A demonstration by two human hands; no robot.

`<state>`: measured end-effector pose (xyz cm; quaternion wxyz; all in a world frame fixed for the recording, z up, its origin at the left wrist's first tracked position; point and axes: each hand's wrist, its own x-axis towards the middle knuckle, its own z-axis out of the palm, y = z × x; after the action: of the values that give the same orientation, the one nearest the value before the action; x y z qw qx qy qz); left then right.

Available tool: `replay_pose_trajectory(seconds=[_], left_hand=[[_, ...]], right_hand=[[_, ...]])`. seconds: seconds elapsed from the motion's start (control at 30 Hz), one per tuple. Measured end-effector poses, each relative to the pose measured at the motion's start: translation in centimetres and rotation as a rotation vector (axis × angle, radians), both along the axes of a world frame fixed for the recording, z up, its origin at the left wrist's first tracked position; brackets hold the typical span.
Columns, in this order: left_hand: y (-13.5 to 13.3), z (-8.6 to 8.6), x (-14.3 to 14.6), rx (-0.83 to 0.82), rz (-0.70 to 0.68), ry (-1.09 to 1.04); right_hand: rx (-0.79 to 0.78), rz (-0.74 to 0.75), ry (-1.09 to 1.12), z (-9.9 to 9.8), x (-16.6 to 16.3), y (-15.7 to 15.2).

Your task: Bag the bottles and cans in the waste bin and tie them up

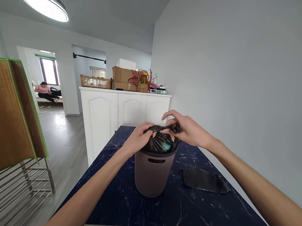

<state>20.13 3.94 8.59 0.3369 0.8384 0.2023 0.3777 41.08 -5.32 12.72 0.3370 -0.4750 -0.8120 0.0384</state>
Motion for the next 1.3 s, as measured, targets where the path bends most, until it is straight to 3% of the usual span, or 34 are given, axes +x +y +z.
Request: replay_pose_trajectory(seconds=[0.07, 0.2, 0.33, 0.47, 0.63, 0.77, 1.0, 1.17, 1.3], left_hand=[[-0.4, -0.1, 0.0, 0.082, 0.018, 0.008], [-0.8, -0.3, 0.0, 0.176, -0.004, -0.01], [-0.5, -0.1, 0.3, -0.124, -0.049, -0.141], [-0.6, 0.3, 0.4, -0.355, -0.036, -0.201], [-0.4, 0.1, 0.1, -0.487, -0.013, -0.268], [1.2, -0.6, -0.3, -0.356, 0.112, -0.253], [6.4, -1.7, -0.6, -0.186, 0.298, -0.218], [7.7, -2.3, -0.8, -0.207, 0.304, -0.219], [6.1, -1.6, -0.9, -0.124, 0.231, -0.289]], right_hand=[[0.163, -0.091, -0.001, -0.9, 0.0, 0.6], [0.65, -0.143, -0.058, -2.6, -0.8, 1.9], [0.955, -0.205, -0.118, -3.5, -2.2, 2.6], [1.097, -0.279, -0.236, -3.8, -3.2, 3.1], [0.894, -0.18, -0.355, -4.2, -2.8, 3.1], [0.655, -0.091, -0.274, -4.8, -2.3, 2.5], [0.045, -0.135, 0.071, -6.0, -3.2, -1.0], [-0.112, -0.136, 0.201, -6.9, -2.2, -2.8], [-0.201, -0.142, 0.236, -6.5, -1.2, -0.9]])
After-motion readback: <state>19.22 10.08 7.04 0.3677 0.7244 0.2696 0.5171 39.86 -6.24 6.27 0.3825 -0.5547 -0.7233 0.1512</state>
